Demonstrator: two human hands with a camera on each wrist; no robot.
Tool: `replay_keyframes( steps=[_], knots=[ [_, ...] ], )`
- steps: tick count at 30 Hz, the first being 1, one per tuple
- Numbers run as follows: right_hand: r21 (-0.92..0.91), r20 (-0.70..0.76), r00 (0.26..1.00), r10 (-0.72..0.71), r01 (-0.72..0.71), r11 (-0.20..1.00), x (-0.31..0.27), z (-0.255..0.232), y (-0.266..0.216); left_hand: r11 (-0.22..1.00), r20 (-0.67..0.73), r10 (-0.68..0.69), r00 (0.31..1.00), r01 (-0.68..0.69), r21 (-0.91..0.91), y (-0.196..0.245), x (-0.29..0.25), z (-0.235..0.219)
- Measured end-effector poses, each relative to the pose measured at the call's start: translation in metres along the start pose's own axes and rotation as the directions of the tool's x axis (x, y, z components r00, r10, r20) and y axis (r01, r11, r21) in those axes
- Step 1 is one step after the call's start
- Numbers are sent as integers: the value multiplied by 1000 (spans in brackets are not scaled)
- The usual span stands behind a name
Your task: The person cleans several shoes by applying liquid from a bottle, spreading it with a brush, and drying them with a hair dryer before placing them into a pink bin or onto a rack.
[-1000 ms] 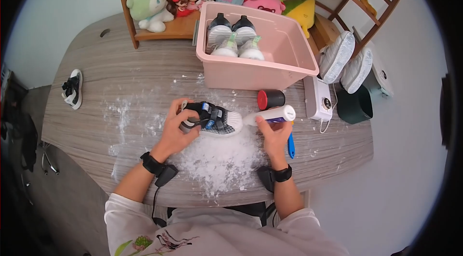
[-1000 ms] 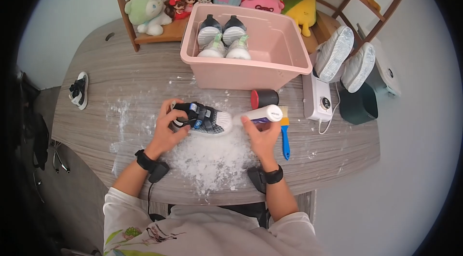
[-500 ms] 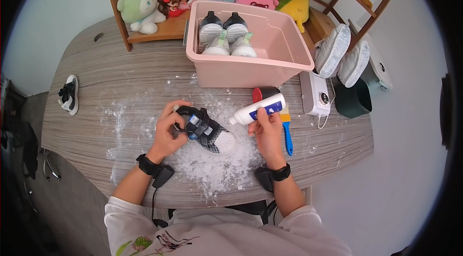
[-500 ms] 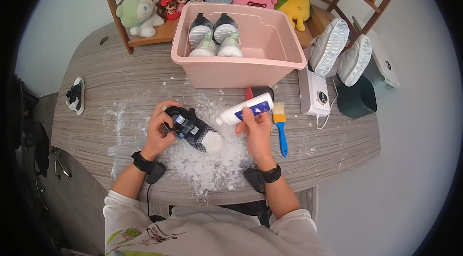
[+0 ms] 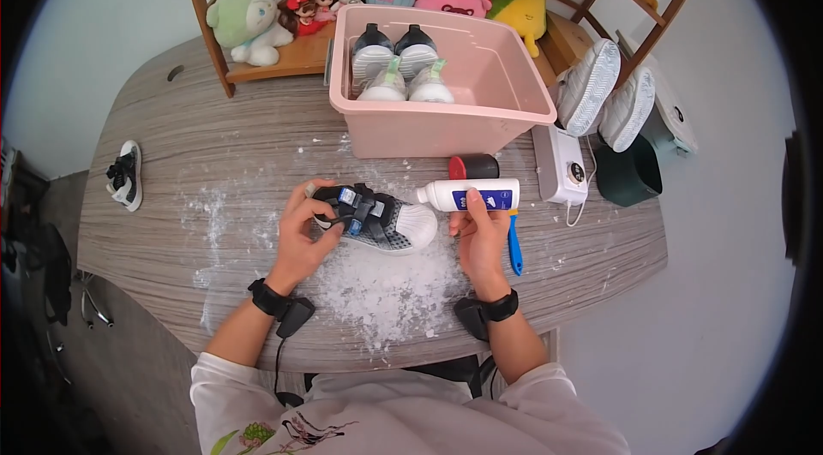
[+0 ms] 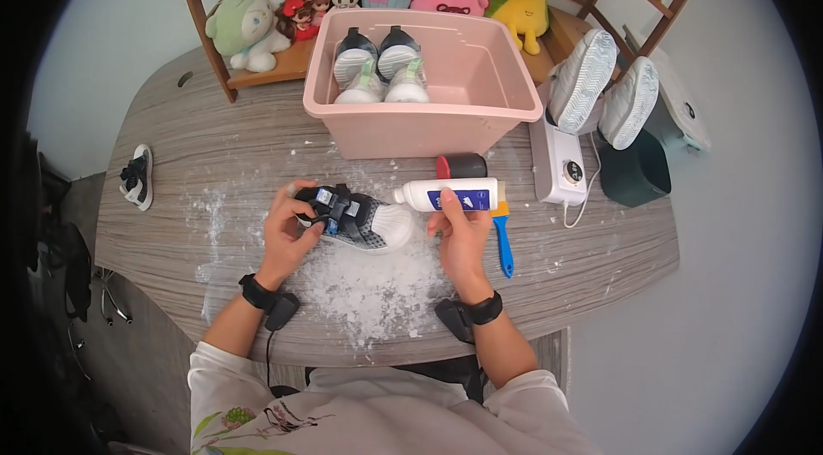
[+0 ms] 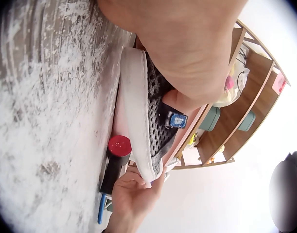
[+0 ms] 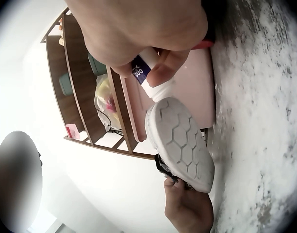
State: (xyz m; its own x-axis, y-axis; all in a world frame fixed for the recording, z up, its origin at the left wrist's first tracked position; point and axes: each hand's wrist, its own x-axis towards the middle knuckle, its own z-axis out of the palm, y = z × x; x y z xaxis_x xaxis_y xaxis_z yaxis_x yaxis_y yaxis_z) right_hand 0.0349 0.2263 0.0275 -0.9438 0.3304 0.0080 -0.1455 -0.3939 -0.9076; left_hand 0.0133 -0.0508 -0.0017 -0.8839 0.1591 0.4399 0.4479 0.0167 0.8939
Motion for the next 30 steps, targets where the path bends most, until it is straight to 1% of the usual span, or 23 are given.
replay_keyframes(
  steps=[2,4,8,10,11,13,14,16,17,18,19,20,21,22,24,25,26,28,29,30],
  knots=[
    [7,-9,999,-31,31,999,0,0,-2,1000,3,12,1000,-12,1,-2,0,0],
    [39,-47,997,-67,69,997,1,1,-8,999,-41,5,999,-3,48,-5,-1,-2],
    [31,-27,997,-73,74,997,1,-5,-2,999,-58,-24,998,26,44,-3,-1,0],
    [-69,27,991,-129,131,989,-2,-4,-1,999,-90,-29,995,33,40,-5,-2,0],
    [-68,27,991,-129,130,989,-5,-2,-1,999,-90,-29,996,33,41,-4,-2,0],
    [-37,18,982,-190,191,981,-11,4,-2,997,-132,-39,990,48,60,-1,-1,2],
    [-38,20,982,-190,191,981,-12,4,-1,997,-133,-39,990,47,59,-1,-1,2],
    [-157,116,974,-193,210,965,-14,1,2,989,-187,-31,982,57,138,-4,0,2],
    [-187,155,971,-180,208,960,-15,-1,3,989,-188,-32,982,59,139,-6,-1,1],
    [-186,155,972,-178,206,961,-15,-2,7,980,-194,0,981,38,196,-9,-1,0],
    [-304,227,937,-265,327,895,-15,-2,10,967,-197,33,980,18,253,-10,-1,0],
    [-405,308,890,-337,443,800,-15,-2,12,967,-198,33,980,18,253,-9,0,0],
    [-414,331,895,-300,423,806,-17,-2,13,966,-207,40,977,15,257,-9,0,0],
    [-414,332,894,-300,424,805,-17,0,11,966,-217,47,975,11,260,-9,1,1],
    [-402,437,810,-392,565,720,-16,4,10,956,-233,34,972,36,293,-6,1,3],
    [-407,418,827,-377,541,736,-17,4,11,943,-248,22,969,62,326,-4,0,3],
    [-404,422,825,-375,542,737,-17,4,10,943,-252,22,967,64,328,-1,0,2],
    [-439,320,876,-361,475,763,-20,7,6,908,-227,8,974,88,409,4,1,2],
    [-439,324,875,-359,475,763,-19,8,6,908,-231,8,973,90,409,3,0,1],
    [-460,303,882,-360,467,756,-19,8,6,907,-193,25,981,59,416,1,0,0]
  ],
)
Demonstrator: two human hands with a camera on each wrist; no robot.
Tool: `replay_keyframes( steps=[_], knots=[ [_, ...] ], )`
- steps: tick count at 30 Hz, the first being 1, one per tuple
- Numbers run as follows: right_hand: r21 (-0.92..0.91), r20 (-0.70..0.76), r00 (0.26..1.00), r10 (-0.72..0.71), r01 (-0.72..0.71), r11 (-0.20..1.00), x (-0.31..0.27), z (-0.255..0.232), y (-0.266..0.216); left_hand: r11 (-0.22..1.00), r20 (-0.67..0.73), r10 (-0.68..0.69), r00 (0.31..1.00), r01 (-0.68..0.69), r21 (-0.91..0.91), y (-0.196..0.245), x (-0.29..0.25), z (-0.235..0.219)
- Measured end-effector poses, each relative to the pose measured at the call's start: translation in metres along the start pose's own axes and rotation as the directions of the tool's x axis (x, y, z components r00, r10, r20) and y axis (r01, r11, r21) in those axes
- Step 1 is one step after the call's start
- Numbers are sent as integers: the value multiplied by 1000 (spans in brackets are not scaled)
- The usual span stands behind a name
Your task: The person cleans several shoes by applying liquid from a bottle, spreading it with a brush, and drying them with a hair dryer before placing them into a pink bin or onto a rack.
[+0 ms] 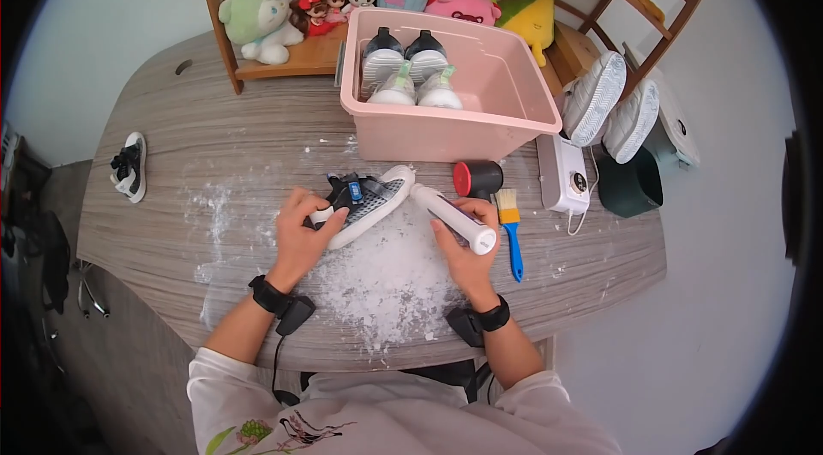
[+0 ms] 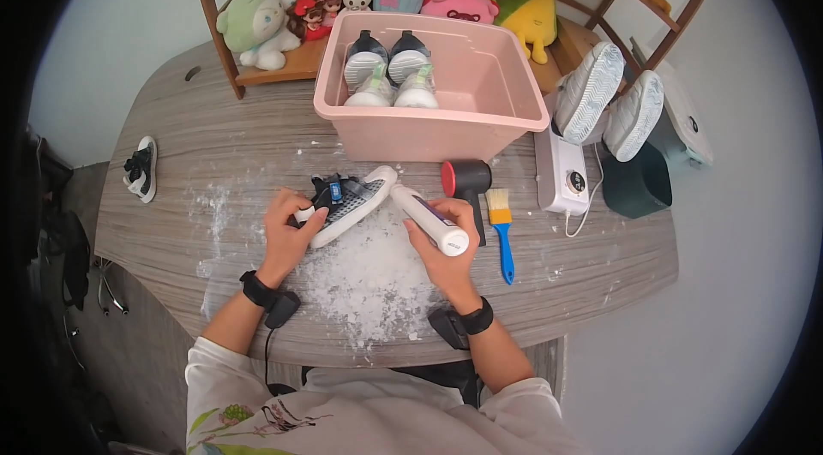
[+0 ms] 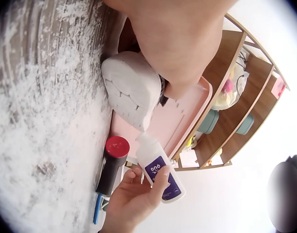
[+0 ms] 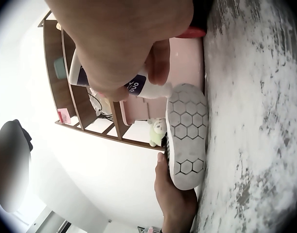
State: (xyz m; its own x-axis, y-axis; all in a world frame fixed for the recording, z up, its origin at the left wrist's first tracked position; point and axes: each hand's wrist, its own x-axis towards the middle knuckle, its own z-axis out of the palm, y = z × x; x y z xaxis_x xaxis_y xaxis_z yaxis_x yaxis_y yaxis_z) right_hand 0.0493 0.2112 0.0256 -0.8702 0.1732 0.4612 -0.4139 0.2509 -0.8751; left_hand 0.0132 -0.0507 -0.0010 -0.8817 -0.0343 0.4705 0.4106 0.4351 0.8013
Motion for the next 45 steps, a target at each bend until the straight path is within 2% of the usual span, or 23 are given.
replay_keyframes(
  steps=[2,4,5,7,11,13,17,19,20,22,23,24,27,32,34,39,41,45],
  knots=[
    [-23,-17,1000,12,-13,1000,1,-1,0,1000,27,30,999,-30,-2,0,1,0],
    [-67,-25,1000,4,-5,998,1,-1,1,998,190,36,981,-25,-63,3,1,-4],
    [-65,-24,1000,6,-7,998,1,0,2,998,190,34,981,-23,-61,2,1,-4],
    [-66,-104,994,-30,24,998,2,0,4,978,277,158,948,-112,-174,0,1,-4],
    [38,-151,988,41,-36,999,-2,-3,12,970,287,165,944,-102,-222,3,1,-4],
    [-2,-62,996,60,-60,998,-3,-5,11,965,301,161,940,-87,-247,4,0,-4],
    [-6,-101,995,-17,17,1000,0,-3,7,959,299,219,929,-148,-242,-1,1,-3],
    [-34,-2,998,-69,69,997,-1,-4,3,958,307,216,927,-141,-250,-2,0,-3],
    [-35,0,998,-68,68,997,-2,-4,3,958,306,214,928,-139,-250,-1,0,-2],
    [-24,122,984,-130,134,991,-4,-4,2,957,303,214,929,-138,-253,0,0,-3],
    [10,130,973,-191,191,982,-3,-1,3,958,303,212,929,-137,-251,0,0,-3],
    [12,131,973,-191,191,982,-5,1,3,958,307,213,927,-135,-255,0,0,-3],
    [7,262,915,-308,317,948,-9,6,-1,958,315,206,927,-125,-259,0,1,-4],
    [89,360,867,-345,336,937,-16,11,-14,959,315,202,927,-123,-256,1,1,-4],
    [107,479,840,-256,234,966,-21,13,-20,959,319,198,927,-116,-259,1,1,-4],
    [155,461,821,-336,298,942,-24,21,-25,958,314,198,928,-115,-263,-1,0,-3],
    [125,451,803,-389,375,918,-25,23,-26,958,316,198,928,-115,-261,-1,0,-3],
    [38,430,846,-316,333,942,-21,14,-21,958,316,207,926,-128,-255,-1,1,-4]
  ],
)
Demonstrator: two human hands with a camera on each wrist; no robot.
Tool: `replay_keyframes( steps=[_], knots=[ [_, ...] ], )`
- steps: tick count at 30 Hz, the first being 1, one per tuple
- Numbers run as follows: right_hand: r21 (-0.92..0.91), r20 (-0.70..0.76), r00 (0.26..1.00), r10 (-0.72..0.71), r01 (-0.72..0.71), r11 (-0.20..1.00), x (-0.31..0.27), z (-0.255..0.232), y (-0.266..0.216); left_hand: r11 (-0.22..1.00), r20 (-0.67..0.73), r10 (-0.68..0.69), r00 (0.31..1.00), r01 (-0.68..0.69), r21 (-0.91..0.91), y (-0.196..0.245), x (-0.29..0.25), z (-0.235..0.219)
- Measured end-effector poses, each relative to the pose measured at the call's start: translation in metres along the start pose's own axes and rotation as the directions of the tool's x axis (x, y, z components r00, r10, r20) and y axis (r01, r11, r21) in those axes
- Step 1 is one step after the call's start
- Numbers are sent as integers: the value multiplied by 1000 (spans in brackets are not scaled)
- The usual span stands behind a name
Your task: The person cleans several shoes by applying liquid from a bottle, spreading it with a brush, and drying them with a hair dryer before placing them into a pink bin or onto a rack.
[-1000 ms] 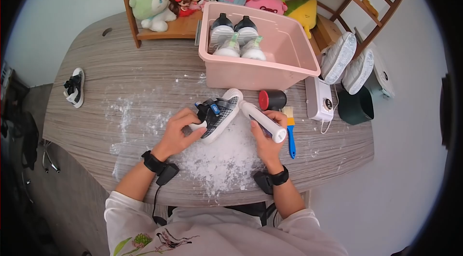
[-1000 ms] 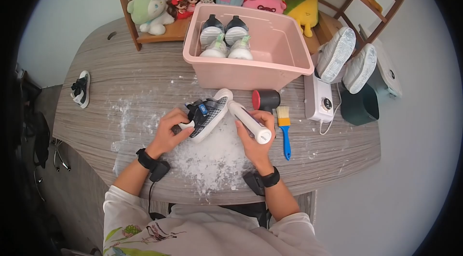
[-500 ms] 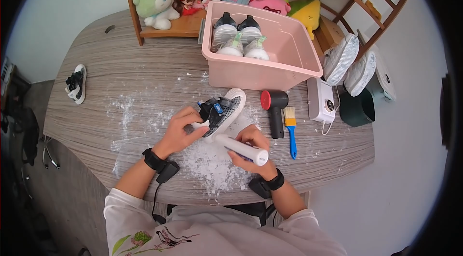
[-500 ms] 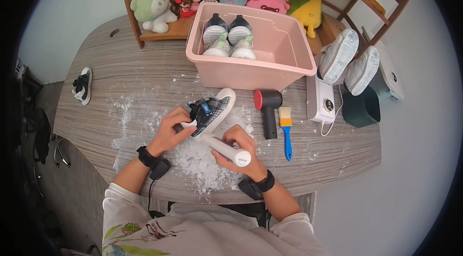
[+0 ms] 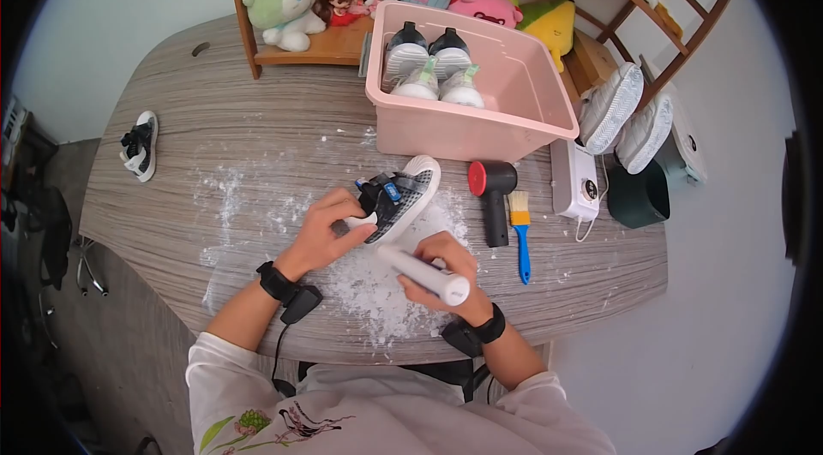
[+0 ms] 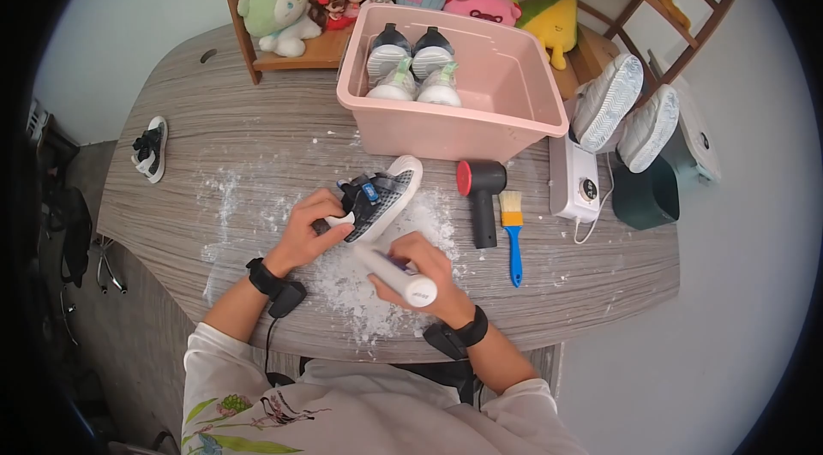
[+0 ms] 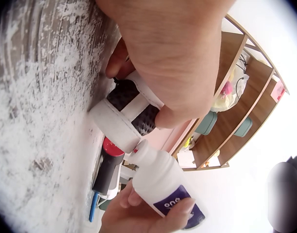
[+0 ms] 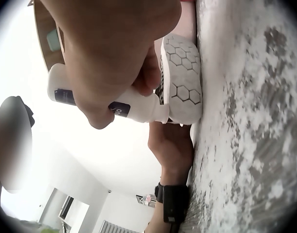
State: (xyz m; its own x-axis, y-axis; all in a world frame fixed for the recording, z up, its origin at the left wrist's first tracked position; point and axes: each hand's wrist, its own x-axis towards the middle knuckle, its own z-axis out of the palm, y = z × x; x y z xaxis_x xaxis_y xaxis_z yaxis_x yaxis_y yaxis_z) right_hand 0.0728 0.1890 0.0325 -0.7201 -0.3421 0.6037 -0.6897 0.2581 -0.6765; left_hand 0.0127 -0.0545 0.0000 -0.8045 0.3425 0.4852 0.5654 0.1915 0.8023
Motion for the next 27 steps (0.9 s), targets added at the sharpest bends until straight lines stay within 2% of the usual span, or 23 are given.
replay_keyframes(
  steps=[2,5,6,10,12,13,16,17,19,20,23,24,27],
  knots=[
    [-96,-115,993,-9,-2,995,4,-7,6,1000,-3,6,1000,-6,9,0,0,0],
    [-140,-195,981,4,-32,990,4,-15,15,1000,-3,8,1000,-8,0,0,0,1],
    [-103,-205,973,108,-131,986,0,-15,14,1000,-2,10,1000,-10,-1,-1,0,1],
    [-41,-202,977,66,-76,996,-2,-13,15,1000,-6,11,1000,-11,-5,0,0,0],
    [30,-93,988,120,-118,993,-2,-10,9,1000,-6,5,1000,-5,-10,1,1,0],
    [31,-94,988,121,-118,993,-1,-10,10,1000,-6,-2,1000,2,-16,1,0,0],
    [-24,-246,959,140,-150,988,4,-12,14,1000,-2,-16,1000,16,-7,0,0,0],
    [-25,-247,959,140,-151,988,4,-13,15,1000,-1,-15,1000,15,-9,0,0,0],
    [125,-384,854,352,-329,936,2,-15,18,1000,0,-12,1000,12,-3,0,0,0],
    [158,-407,816,410,-379,912,2,-15,17,1000,1,-10,1000,10,-4,0,0,0],
    [154,-483,786,386,-358,921,1,-15,24,1000,-6,-13,1000,13,-14,0,0,0],
    [110,-506,804,312,-299,948,0,-15,29,1000,-7,-15,1000,15,-14,0,0,0],
    [52,-453,848,276,-284,958,4,-19,25,1000,-9,-14,1000,13,-18,-1,0,0]
  ],
)
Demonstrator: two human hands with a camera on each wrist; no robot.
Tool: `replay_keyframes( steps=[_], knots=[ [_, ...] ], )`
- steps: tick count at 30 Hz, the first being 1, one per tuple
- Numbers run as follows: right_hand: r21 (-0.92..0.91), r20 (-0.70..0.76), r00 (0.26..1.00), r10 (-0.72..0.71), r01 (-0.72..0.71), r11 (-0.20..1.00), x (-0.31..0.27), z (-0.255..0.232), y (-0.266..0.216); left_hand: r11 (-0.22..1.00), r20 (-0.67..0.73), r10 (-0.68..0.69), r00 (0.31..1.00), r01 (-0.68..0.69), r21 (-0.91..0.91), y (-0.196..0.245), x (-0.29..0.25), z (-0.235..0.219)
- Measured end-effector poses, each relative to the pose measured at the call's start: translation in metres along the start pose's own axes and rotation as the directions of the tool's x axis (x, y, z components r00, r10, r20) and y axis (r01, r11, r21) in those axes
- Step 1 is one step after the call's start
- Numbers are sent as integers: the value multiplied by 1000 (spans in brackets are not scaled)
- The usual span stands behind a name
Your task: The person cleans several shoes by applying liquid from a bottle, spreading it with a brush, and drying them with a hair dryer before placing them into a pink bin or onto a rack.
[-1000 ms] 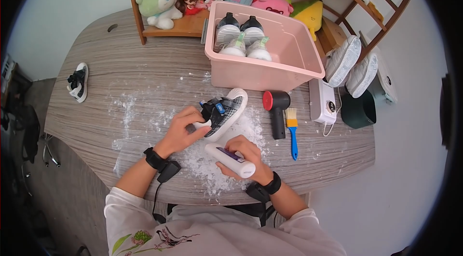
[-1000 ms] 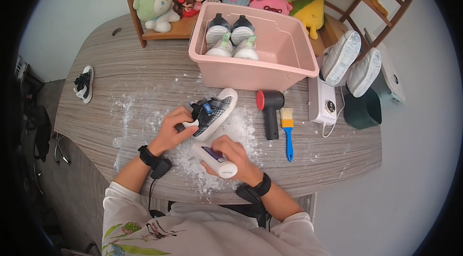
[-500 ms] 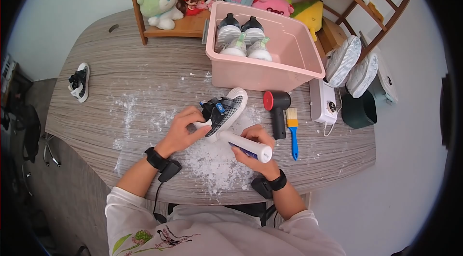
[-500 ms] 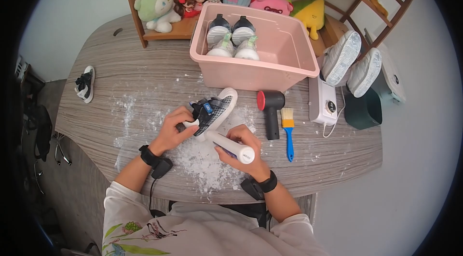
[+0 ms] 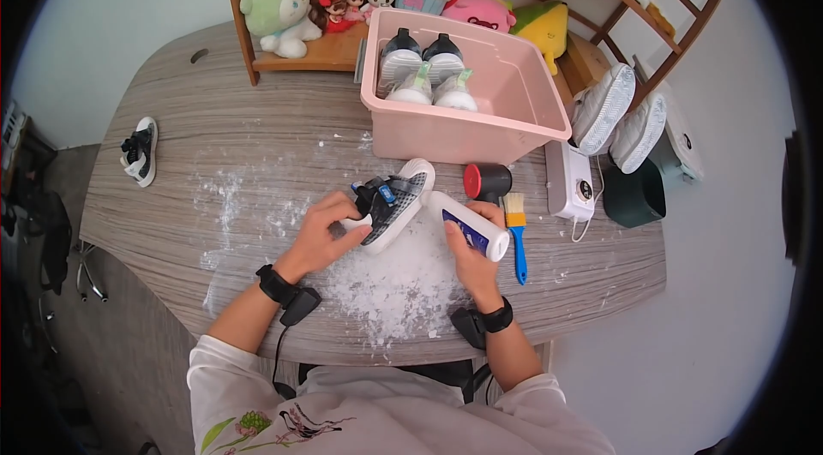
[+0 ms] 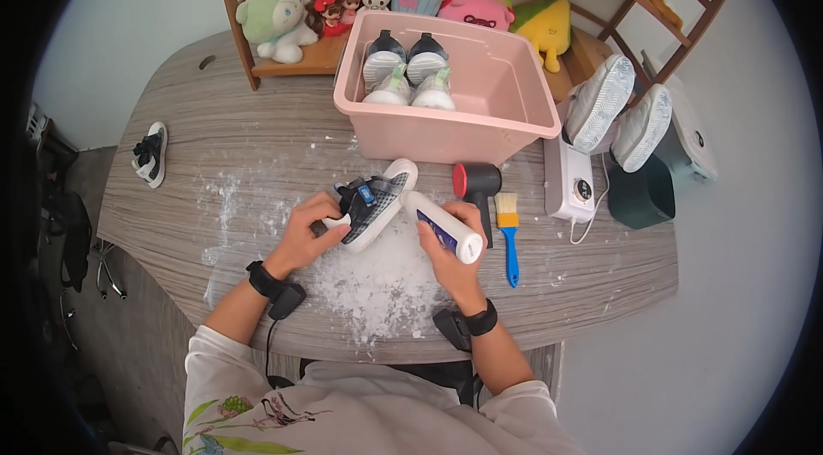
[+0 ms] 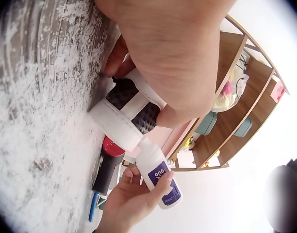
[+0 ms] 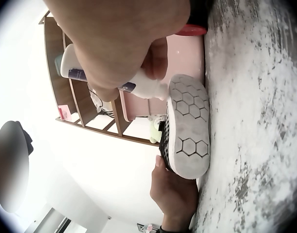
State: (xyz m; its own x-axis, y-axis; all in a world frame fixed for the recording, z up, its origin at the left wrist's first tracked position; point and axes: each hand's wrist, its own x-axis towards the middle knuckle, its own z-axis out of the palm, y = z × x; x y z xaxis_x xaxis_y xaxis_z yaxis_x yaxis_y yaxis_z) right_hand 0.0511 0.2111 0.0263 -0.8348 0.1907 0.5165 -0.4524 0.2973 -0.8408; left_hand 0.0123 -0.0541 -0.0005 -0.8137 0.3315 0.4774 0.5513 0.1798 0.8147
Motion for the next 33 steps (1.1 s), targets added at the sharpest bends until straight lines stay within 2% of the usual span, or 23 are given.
replay_keyframes(
  steps=[1,3,9,12,17,19,23,25,26,28,30,32,33],
  knots=[
    [0,0,1000,0,0,1000,0,1,-1,1000,-1,0,1000,0,-3,0,0,0],
    [49,-9,989,149,-149,988,0,2,-2,1000,-2,4,1000,-4,-3,-1,-1,0],
    [-24,-121,986,115,-119,993,4,-2,14,1000,-34,-3,999,3,1,1,-3,1],
    [20,-161,978,130,-128,992,7,-1,6,999,-63,-9,998,12,45,6,-2,-2],
    [63,-144,973,180,-173,983,6,-3,8,994,-78,-48,996,56,98,10,-1,-4],
    [79,-135,969,208,-199,977,6,-3,9,993,-107,31,994,-18,117,9,1,-4],
    [66,-120,966,227,-220,973,8,-1,5,996,-144,27,989,-14,85,9,2,-4],
    [43,-102,970,222,-219,975,8,-1,3,980,-215,52,975,-9,199,4,2,-3],
    [13,-81,971,223,-223,975,8,-2,5,980,-215,52,975,-8,198,3,2,-2],
    [-17,-60,972,225,-227,974,6,-4,4,983,-331,7,944,54,175,2,3,1],
    [91,-51,942,331,-326,941,5,-5,0,974,-329,13,944,62,216,1,4,0],
    [115,-55,947,317,-309,944,2,-6,1,964,-325,18,946,70,256,1,3,0],
    [139,-58,952,301,-290,947,1,-6,1,977,-336,-56,940,121,176,1,2,1]
  ],
)
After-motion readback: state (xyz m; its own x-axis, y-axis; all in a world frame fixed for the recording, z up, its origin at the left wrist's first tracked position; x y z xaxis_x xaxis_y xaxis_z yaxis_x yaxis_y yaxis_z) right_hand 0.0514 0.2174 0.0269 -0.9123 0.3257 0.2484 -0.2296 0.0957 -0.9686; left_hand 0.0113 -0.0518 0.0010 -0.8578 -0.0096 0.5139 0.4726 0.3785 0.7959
